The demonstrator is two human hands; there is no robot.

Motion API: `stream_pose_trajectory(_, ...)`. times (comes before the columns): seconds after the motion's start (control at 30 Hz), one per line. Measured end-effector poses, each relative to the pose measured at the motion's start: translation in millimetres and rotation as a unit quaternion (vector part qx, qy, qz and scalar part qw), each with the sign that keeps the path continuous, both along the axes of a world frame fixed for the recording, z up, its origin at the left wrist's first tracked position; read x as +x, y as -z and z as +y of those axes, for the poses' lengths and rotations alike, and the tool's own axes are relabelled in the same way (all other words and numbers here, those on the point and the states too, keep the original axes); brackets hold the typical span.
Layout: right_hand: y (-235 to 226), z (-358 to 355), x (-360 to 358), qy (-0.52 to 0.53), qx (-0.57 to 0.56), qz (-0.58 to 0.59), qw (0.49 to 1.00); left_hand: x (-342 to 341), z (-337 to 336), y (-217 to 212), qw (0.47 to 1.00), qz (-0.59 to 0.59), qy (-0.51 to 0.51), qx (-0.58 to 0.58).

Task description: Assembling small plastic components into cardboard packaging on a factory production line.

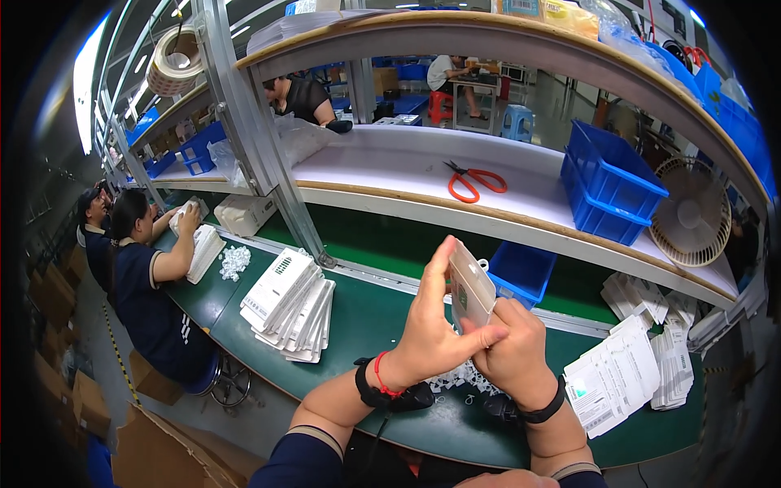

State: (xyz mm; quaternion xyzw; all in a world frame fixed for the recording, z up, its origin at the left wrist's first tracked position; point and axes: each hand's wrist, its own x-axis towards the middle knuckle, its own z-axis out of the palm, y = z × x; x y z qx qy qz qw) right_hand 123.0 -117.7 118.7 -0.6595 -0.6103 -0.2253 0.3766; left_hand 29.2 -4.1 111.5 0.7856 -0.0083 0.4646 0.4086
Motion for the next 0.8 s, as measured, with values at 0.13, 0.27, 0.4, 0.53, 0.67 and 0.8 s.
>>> stream_pose_trajectory(0.13, -15.3, -6.9, 6.2, -0.08, -0.045, 0.056, 0.994, -0.2, 7.2, -1.6, 0.997, -0.042, 0.019, -0.056)
stream_pose_trajectory(0.27, -18.9, -17.7, 18.2, -0.158, -0.063, 0.144, 0.975, -3.7, 8.0, -8.1, 0.999, 0.007, -0.034, 0.001)
stream_pose_trajectory(0.4, -21.1, -21.0, 11.1, -0.232, -0.001, 0.35, 0.908, -2.5, 1.5, -8.8, 0.998, -0.001, -0.051, 0.031)
stream_pose_trajectory(0.53, -20.9, -18.1, 2.7, -0.247, 0.011, 0.374, 0.894, -2.0, -0.8, -11.5, 0.991, -0.045, -0.087, 0.096)
stream_pose_trajectory(0.67, -20.6, -16.9, -1.0, -0.249, 0.04, 0.346, 0.904, -0.2, 0.5, -9.6, 0.984, -0.064, -0.109, 0.128)
stream_pose_trajectory(0.8, -15.9, -14.6, 0.0, -0.198, 0.047, 0.248, 0.947, 0.7, 2.3, -9.1, 0.98, -0.067, -0.103, 0.154)
